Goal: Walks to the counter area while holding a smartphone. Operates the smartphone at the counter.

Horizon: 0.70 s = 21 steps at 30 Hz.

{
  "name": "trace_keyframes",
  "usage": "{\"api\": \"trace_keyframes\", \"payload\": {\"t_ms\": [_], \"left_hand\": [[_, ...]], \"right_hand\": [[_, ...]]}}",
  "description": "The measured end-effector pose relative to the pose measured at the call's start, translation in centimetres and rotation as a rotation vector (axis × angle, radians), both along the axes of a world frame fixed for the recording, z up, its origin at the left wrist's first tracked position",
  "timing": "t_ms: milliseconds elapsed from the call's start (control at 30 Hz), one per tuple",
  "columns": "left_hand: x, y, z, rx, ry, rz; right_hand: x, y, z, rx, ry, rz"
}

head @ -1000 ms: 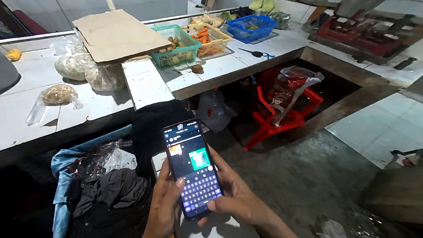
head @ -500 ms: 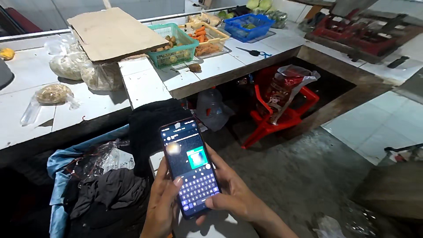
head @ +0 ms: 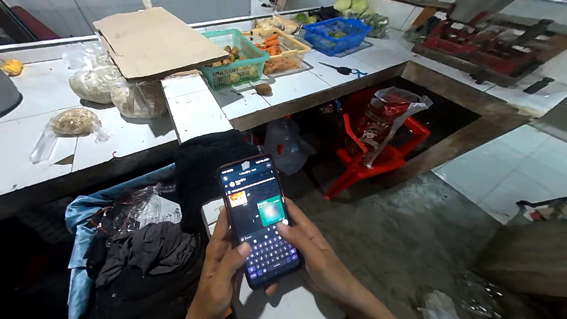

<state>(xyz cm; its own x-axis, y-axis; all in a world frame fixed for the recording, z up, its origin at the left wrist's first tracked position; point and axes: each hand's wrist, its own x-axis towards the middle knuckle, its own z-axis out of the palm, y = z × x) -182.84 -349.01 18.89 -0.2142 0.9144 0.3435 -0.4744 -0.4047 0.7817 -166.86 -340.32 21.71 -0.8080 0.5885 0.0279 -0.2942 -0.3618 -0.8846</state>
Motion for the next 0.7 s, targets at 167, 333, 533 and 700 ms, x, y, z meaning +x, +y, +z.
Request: {"api": "trace_keyframes", "payload": {"t_ms": [167,333,533,700], "left_hand": [[-0.03,0.05,-0.08,-0.007,-0.022,-0.023],[0.02,-0.08,0.04,-0.032,-0.033,-0.003],[0.09,-0.11,0.14,-0.057,-0.048,0.008],[0.02,-0.14,0.08,-0.053,-0.056,-0.002]], "right_hand": [[0.14,0.02,-0.02,-0.004,-0.008,-0.007],[0.16,0.2,-0.2,0.009,0.028,0.031],[0.34,0.35,-0.47,0.026,0.058,0.069],[0.33,0.41,-0.51,0.009,0.081,0.083]]}}
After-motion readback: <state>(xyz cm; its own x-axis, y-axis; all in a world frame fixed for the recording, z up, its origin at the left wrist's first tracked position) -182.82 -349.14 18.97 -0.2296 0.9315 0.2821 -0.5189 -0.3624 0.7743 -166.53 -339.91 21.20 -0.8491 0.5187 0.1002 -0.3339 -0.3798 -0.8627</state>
